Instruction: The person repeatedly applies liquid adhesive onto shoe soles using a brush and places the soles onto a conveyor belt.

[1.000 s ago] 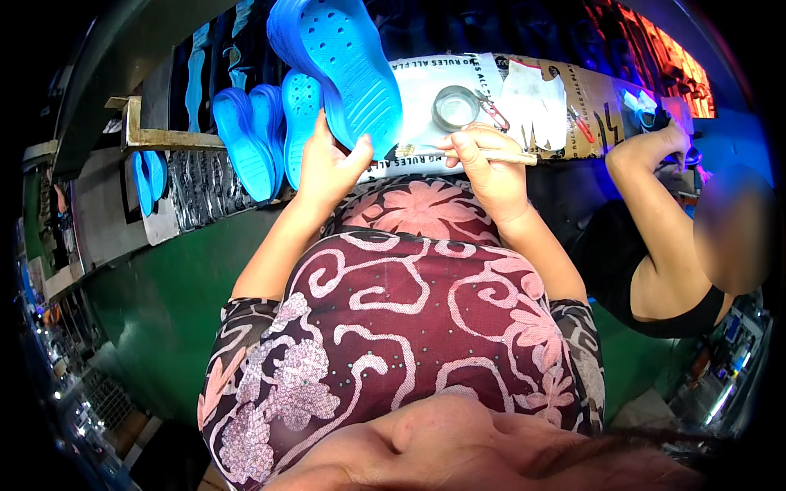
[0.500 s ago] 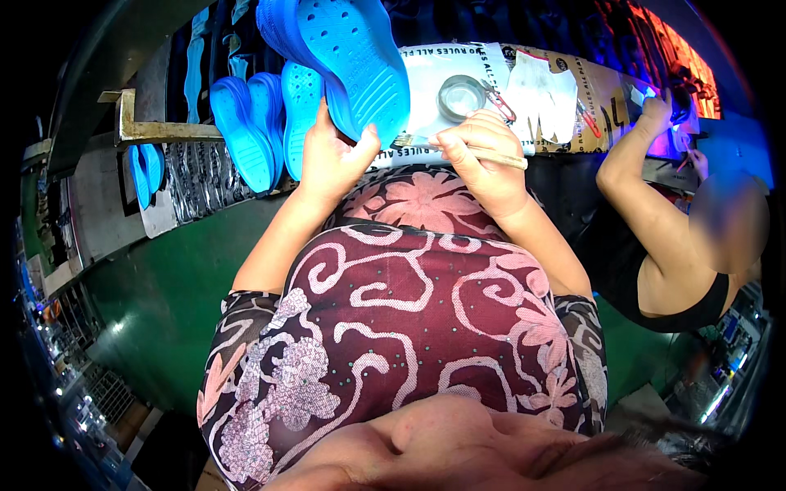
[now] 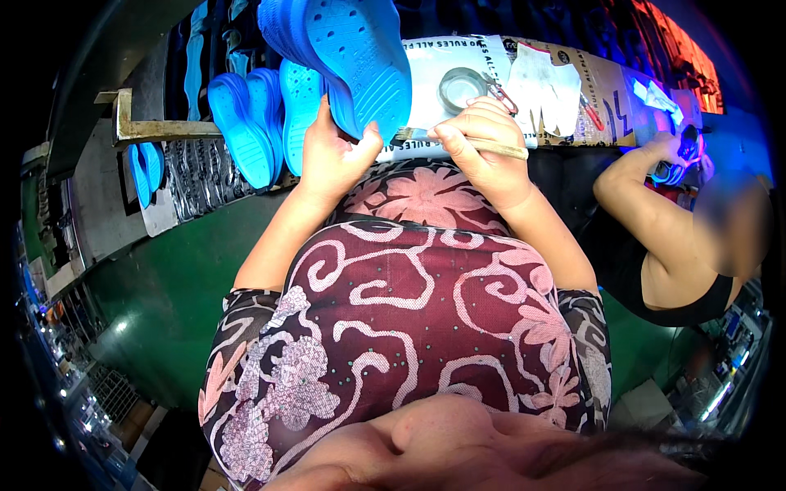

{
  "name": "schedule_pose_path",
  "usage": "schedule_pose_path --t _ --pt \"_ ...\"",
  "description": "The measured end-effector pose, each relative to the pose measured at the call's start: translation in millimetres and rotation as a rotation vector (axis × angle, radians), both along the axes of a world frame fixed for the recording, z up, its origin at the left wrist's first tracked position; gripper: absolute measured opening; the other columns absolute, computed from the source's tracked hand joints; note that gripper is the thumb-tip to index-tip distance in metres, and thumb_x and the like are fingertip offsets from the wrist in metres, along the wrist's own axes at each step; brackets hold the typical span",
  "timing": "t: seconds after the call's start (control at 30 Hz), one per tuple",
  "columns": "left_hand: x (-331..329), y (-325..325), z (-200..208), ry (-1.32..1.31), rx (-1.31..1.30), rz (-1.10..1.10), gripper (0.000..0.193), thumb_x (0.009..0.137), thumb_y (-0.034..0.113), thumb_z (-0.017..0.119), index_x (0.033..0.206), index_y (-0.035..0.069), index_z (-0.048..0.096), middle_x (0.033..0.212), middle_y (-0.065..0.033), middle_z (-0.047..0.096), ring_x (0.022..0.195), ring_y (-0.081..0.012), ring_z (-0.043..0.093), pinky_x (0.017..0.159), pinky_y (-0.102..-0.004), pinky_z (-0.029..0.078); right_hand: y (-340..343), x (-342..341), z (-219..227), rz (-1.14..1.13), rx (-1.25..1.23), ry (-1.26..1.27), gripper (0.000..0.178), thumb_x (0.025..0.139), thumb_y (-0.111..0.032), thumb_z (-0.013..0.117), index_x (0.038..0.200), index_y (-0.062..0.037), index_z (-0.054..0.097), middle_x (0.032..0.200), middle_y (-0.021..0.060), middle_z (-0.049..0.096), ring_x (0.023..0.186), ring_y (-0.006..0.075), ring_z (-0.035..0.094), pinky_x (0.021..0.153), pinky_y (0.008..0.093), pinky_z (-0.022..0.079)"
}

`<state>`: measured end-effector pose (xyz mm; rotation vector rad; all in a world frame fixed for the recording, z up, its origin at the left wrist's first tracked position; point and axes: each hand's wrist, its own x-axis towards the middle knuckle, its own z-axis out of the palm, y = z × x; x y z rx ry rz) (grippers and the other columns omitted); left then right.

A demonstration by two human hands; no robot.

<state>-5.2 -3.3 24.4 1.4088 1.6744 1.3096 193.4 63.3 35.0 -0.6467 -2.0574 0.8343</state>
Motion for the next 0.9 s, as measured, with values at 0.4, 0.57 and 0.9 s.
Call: schedule_pose_path --t 0.4,0.57,0.9 --pt "1.7 -3.3 -6.0 0.093 0.045 0.034 0.045 0.069 0.009 0.06 0.109 -0.003 0.043 0.086 -0.0154 0.061 0.074 -0.02 0.062 0.068 -0.0279 0.047 0.8 1.9 4.5 0.045 0.091 0.019 0.014 0.078 -0.015 0.059 0.07 -0.0049 0.065 0.061 0.0043 0.059 0.058 0.0189 0.05 0.066 0.0317 0.039" --pt "4.2 -3.9 -8.3 0.061 0.161 0.03 0.042 0.068 0.006 0.061 0.106 -0.002 0.045 0.08 -0.0129 0.061 0.071 -0.0189 0.061 0.065 -0.0275 0.047 0.2 -1.0 5.0 0.089 0.187 -0.019 0.014 0.078 -0.015 0.059 0.07 -0.0046 0.064 0.06 0.004 0.058 0.056 0.0203 0.05 0.066 0.0331 0.039" --pt "3.5 -1.9 -18.2 0.145 0.285 -0.037 0.036 0.07 -0.006 0.058 0.104 -0.005 0.045 0.093 -0.0119 0.057 0.081 -0.0179 0.058 0.074 -0.0278 0.046 2.9 -5.6 5.7 -0.018 0.261 0.062 0.013 0.074 -0.015 0.062 0.066 -0.0054 0.064 0.057 0.0028 0.056 0.053 0.0177 0.05 0.068 0.0313 0.039"
